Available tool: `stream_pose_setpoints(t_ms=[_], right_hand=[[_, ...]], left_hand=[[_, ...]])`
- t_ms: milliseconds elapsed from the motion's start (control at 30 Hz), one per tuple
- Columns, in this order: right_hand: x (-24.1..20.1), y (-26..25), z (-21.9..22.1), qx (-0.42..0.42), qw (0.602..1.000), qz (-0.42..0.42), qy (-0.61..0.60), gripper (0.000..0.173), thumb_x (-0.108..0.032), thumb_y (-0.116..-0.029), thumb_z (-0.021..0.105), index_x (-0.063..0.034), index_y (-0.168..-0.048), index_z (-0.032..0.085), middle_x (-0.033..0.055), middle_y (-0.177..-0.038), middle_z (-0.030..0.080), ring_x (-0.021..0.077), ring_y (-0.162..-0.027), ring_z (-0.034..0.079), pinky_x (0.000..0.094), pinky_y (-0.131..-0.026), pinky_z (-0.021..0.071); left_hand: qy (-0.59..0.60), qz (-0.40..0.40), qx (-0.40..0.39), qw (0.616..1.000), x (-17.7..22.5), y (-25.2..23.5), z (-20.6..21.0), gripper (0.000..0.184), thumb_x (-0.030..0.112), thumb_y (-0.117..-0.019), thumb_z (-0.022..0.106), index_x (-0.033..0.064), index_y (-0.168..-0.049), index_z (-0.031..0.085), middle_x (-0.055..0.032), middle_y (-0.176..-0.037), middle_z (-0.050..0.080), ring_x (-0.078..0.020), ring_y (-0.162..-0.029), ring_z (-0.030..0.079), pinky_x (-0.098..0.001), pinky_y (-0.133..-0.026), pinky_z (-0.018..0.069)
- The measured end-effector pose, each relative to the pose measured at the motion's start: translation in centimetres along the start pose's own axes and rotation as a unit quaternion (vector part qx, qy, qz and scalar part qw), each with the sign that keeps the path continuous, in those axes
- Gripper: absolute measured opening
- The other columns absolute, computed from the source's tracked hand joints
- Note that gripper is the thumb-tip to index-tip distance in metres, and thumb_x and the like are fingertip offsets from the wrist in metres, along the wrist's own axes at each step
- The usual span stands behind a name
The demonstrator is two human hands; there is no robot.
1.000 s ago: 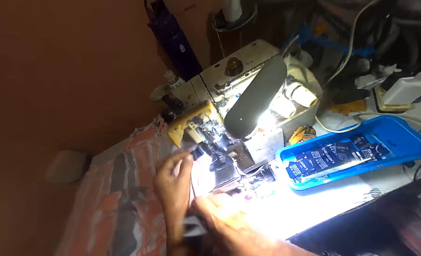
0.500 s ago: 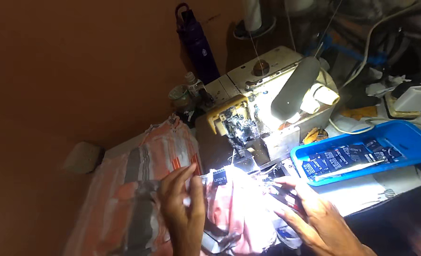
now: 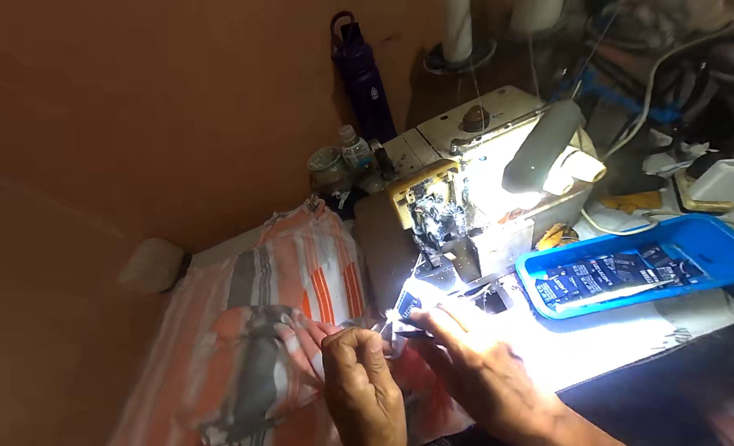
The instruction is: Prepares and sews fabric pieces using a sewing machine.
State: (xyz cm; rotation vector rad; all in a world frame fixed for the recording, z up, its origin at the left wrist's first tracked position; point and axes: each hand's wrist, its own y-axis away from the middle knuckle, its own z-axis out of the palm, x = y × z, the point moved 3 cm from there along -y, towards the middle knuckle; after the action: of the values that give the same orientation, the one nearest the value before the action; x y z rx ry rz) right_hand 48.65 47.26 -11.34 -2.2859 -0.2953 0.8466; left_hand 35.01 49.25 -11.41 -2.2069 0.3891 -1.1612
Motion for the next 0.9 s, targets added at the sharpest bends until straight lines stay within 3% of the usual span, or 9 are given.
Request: stream_pose_setpoints(t_ms=[100, 233, 367, 767, 900], right_hand=[[-0.1, -0.8, 1.1, -0.023, 0.999, -0.010, 0.034, 0.016, -0.019, -0.0986, 0.058, -0.0103, -0.102, 0.072, 0.0043, -0.085, 0.069, 0.0198, -0.080, 0.069, 0.0336, -0.066, 0.0549], [-0.2, -0.9, 1.7, -0.002, 0.998, 0.026, 0.060, 0.017, -0.019, -0.0952, 0.059, -0.0095, -0.098, 0.073, 0.0064, -0.087, 0.072, 0.0217, -0.081, 0.072, 0.0365, -0.064, 0.0564], [-0.1, -0.2, 1.7, -0.002, 0.998, 0.043, 0.046, 0.024, -0.018, -0.0934, 0.060, -0.0048, -0.108, 0.074, 0.0097, -0.095, 0.074, 0.0239, -0.087, 0.074, 0.0401, -0.069, 0.0581], [0.1, 0.4, 1.5, 0.002, 0.996, 0.001, 0.093, 0.018, -0.017, -0.0958, 0.058, -0.0090, -0.093, 0.074, 0.0046, -0.074, 0.067, 0.0209, -0.067, 0.068, 0.0344, -0.053, 0.0515], [0.9, -0.5, 0.2, 0.028, 0.995, 0.018, 0.095, 0.019, -0.019, -0.0972, 0.059, -0.0108, -0.095, 0.075, 0.0052, -0.081, 0.072, 0.0211, -0.072, 0.071, 0.0364, -0.058, 0.0550]], left_hand=[[-0.062, 0.031, 0.005, 0.998, 1.1, 0.4, 0.1, 0.021, 0.009, -0.1013, 0.049, -0.0069, -0.091, 0.060, -0.0112, -0.089, 0.058, -0.0035, -0.091, 0.057, -0.0107, -0.085, 0.0441], [-0.107, 0.046, 0.015, 0.993, 1.4, 1.2, 0.7, 0.018, 0.006, -0.0984, 0.052, -0.0046, -0.087, 0.060, -0.0140, -0.086, 0.058, -0.0129, -0.088, 0.058, -0.0163, -0.083, 0.0449], [-0.105, 0.072, 0.012, 0.992, 1.3, 2.0, 1.0, 0.017, 0.006, -0.0972, 0.053, -0.0036, -0.085, 0.060, -0.0136, -0.085, 0.058, -0.0145, -0.087, 0.058, -0.0166, -0.084, 0.0449], [-0.101, 0.062, 0.010, 0.993, 1.2, 2.8, 1.3, 0.013, 0.004, -0.0948, 0.054, -0.0042, -0.088, 0.062, -0.0145, -0.086, 0.059, -0.0171, -0.088, 0.059, -0.0184, -0.084, 0.0460], [-0.069, 0.070, 0.045, 0.994, 0.2, 2.9, 1.5, 0.017, 0.011, -0.0967, 0.054, -0.0035, -0.091, 0.061, -0.0120, -0.089, 0.058, -0.0131, -0.092, 0.056, -0.0156, -0.087, 0.0435]])
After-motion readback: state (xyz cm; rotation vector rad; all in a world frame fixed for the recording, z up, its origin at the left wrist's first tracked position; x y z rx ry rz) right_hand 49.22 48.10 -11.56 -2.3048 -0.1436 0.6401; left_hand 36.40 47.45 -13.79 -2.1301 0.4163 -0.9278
